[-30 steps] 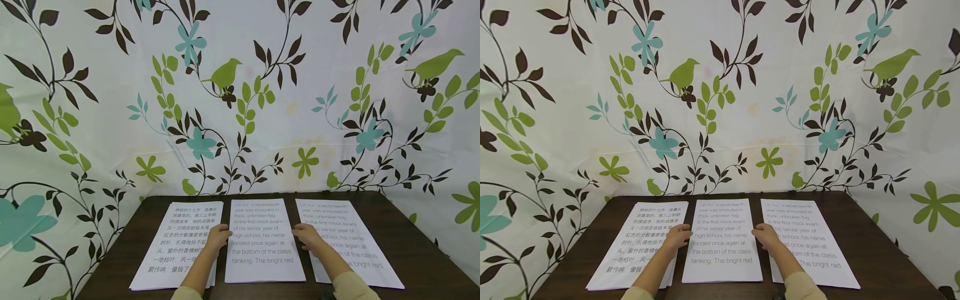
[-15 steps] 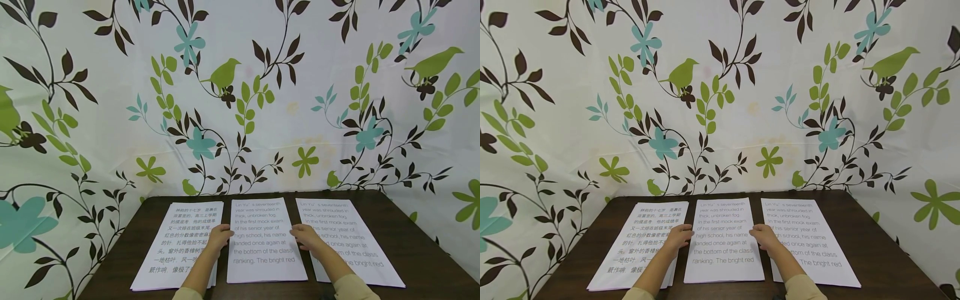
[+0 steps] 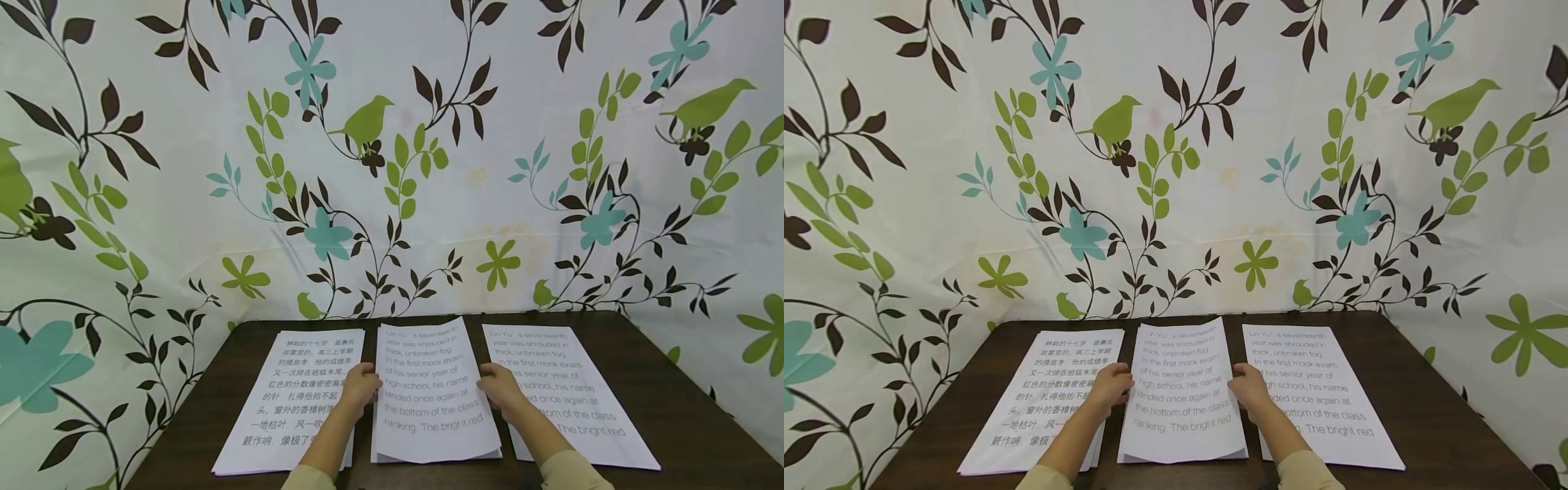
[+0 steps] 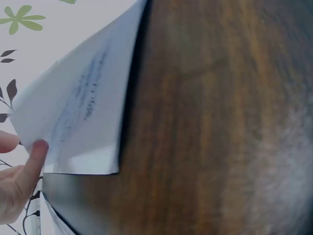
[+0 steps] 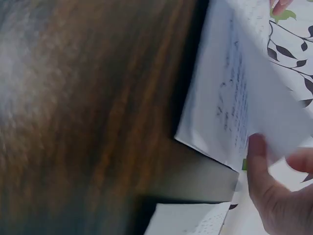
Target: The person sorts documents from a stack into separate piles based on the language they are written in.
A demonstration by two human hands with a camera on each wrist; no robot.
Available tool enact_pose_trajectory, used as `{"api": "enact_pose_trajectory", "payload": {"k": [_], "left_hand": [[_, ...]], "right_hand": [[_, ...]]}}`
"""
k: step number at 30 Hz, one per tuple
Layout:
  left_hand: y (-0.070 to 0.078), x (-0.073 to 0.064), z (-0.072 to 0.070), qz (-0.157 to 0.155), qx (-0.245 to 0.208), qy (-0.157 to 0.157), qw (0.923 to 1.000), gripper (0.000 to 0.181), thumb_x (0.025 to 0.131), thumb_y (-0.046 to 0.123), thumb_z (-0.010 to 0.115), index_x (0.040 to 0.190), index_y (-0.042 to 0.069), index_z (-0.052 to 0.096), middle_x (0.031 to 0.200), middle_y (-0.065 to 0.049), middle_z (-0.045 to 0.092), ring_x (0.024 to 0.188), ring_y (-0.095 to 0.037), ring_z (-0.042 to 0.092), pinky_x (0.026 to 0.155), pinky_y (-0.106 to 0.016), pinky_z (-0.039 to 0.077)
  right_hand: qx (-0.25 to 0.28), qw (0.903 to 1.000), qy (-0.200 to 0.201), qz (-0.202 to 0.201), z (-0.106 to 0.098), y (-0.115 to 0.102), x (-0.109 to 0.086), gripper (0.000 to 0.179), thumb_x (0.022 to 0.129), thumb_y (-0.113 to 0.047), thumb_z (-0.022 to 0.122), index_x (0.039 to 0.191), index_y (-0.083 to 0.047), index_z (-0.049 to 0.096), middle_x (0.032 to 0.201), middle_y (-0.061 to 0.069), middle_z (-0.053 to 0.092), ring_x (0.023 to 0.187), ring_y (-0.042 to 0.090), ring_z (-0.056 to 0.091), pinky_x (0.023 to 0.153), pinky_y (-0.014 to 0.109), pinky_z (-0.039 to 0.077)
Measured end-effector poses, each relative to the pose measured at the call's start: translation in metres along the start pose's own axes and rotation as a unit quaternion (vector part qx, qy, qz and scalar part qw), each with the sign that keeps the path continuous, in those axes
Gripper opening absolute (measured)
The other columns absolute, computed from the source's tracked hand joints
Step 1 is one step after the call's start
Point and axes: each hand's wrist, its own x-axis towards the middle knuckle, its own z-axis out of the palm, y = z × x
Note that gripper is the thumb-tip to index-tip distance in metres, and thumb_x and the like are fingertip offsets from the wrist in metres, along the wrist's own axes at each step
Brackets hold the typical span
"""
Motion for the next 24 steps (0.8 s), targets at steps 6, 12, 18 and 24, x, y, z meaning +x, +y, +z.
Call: {"api": "enact_pose_trajectory", "payload": {"k": [6, 12, 18, 24], "left_hand": [[-0.01, 0.001, 0.002, 0.011, 0.039, -0.02, 0.999, 0.045, 0.074, -0.007, 0.047, 0.117, -0.017, 0.04, 0.096, -0.022, 0.053, 0.073, -0.024, 0.056, 0.06, -0.034, 0.05], [-0.014, -0.001, 0.002, 0.01, 0.059, -0.036, 0.9975, 0.047, 0.071, -0.009, 0.046, 0.117, -0.016, 0.04, 0.087, -0.016, 0.057, 0.066, -0.022, 0.057, 0.055, -0.034, 0.049], [-0.012, -0.005, 0.0, 0.004, 0.058, -0.045, 0.9973, 0.052, 0.07, -0.011, 0.044, 0.121, -0.015, 0.037, 0.086, -0.015, 0.057, 0.064, -0.022, 0.058, 0.054, -0.034, 0.049], [-0.009, -0.005, 0.002, 0.005, 0.042, -0.047, 0.998, 0.054, 0.069, -0.012, 0.042, 0.122, -0.013, 0.037, 0.085, -0.014, 0.058, 0.061, -0.021, 0.058, 0.051, -0.033, 0.049]], "right_hand": [[-0.016, 0.9999, 0.002, 0.002, 0.001, 0.007, -0.001, 0.041, 0.08, -0.001, 0.043, 0.118, 0.014, 0.04, 0.095, 0.019, 0.054, 0.077, 0.024, 0.055, 0.062, 0.035, 0.048], [-0.01, 0.9999, 0.0, -0.009, 0.002, 0.01, -0.005, 0.04, 0.078, 0.002, 0.042, 0.115, 0.016, 0.041, 0.088, 0.016, 0.055, 0.071, 0.022, 0.055, 0.059, 0.033, 0.047], [-0.012, 0.9998, 0.014, -0.002, 0.002, 0.012, -0.006, 0.04, 0.076, 0.002, 0.043, 0.115, 0.012, 0.044, 0.09, 0.015, 0.056, 0.072, 0.022, 0.054, 0.055, 0.03, 0.046], [-0.006, 0.9998, 0.017, -0.006, -0.001, 0.012, -0.006, 0.039, 0.077, 0.001, 0.043, 0.114, 0.011, 0.045, 0.088, 0.014, 0.056, 0.069, 0.021, 0.054, 0.055, 0.03, 0.046]]}}
